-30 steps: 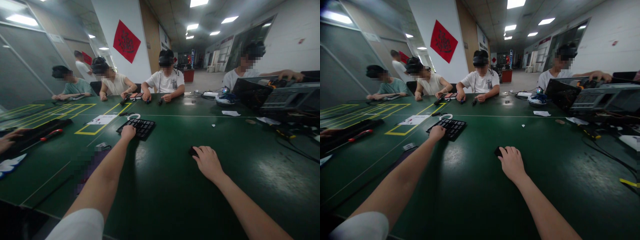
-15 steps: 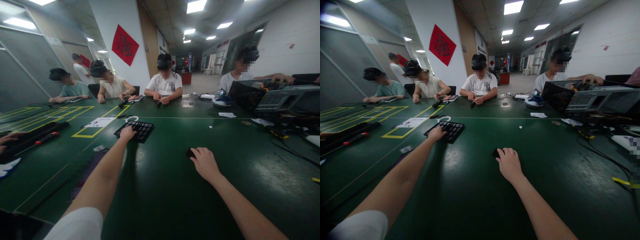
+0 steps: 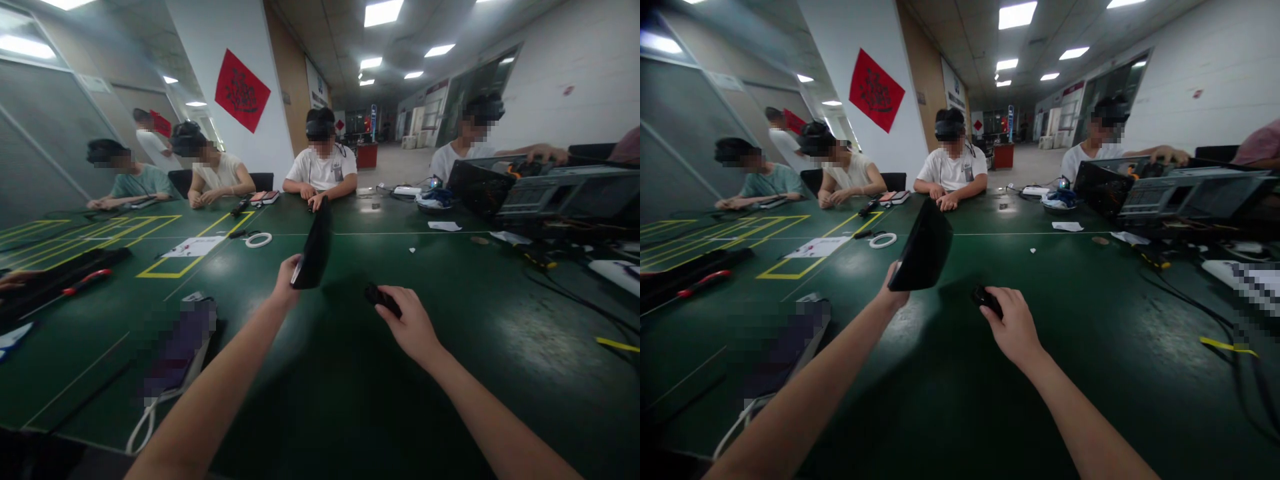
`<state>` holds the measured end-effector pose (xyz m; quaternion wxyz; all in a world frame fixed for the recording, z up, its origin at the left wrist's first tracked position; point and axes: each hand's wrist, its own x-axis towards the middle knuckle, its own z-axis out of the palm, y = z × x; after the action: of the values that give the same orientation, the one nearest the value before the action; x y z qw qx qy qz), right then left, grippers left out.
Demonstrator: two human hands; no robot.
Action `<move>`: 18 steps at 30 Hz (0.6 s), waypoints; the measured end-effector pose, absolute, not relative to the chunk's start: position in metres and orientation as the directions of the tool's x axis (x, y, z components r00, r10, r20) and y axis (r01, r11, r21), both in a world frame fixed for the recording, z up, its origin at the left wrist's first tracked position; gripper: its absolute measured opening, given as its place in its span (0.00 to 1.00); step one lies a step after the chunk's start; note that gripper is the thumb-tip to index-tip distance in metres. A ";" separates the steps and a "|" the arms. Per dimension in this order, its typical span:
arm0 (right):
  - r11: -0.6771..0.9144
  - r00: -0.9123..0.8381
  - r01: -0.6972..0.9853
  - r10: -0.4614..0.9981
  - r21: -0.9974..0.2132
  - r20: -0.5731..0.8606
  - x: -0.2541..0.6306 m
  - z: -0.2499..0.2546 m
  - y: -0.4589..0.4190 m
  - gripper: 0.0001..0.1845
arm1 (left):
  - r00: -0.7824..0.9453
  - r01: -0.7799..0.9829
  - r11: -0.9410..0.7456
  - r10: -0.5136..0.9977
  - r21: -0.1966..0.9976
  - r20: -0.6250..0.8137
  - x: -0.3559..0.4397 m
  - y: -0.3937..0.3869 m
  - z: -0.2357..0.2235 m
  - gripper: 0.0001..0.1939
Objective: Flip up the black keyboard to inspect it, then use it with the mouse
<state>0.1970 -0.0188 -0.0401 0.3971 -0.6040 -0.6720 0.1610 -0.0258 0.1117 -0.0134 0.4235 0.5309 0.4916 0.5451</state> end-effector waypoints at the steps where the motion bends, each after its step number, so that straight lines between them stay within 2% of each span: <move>1: 0.243 0.046 0.654 0.933 -0.717 0.358 0.196 -0.038 -0.022 0.20 | -0.053 -0.079 -0.157 0.987 0.984 0.153 -0.016 0.099 -0.016 0.09; 3: 0.293 0.047 0.622 0.911 -0.726 0.409 0.194 -0.035 -0.027 0.20 | 0.001 -0.253 -0.126 0.991 0.959 0.130 0.001 0.077 -0.022 0.09; 5: 0.327 0.045 0.624 0.891 -0.709 0.451 0.193 -0.033 -0.030 0.20 | 0.056 -0.315 -0.088 0.992 0.945 0.111 0.012 0.059 -0.027 0.09; 11: 0.347 -0.043 0.635 0.908 -0.690 0.418 0.188 -0.031 -0.031 0.17 | 0.153 -0.260 -0.079 0.981 0.962 0.122 0.023 0.036 -0.021 0.12; 18: 0.329 -0.113 0.542 0.940 -0.773 0.321 0.190 -0.034 -0.029 0.15 | 0.303 -0.136 -0.095 0.944 0.986 0.132 0.017 0.029 -0.003 0.15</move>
<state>0.1899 -0.0293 -0.0336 0.4091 -0.5256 -0.7051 0.2434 0.0168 0.0294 -0.0025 0.5720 0.5697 0.3544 0.4719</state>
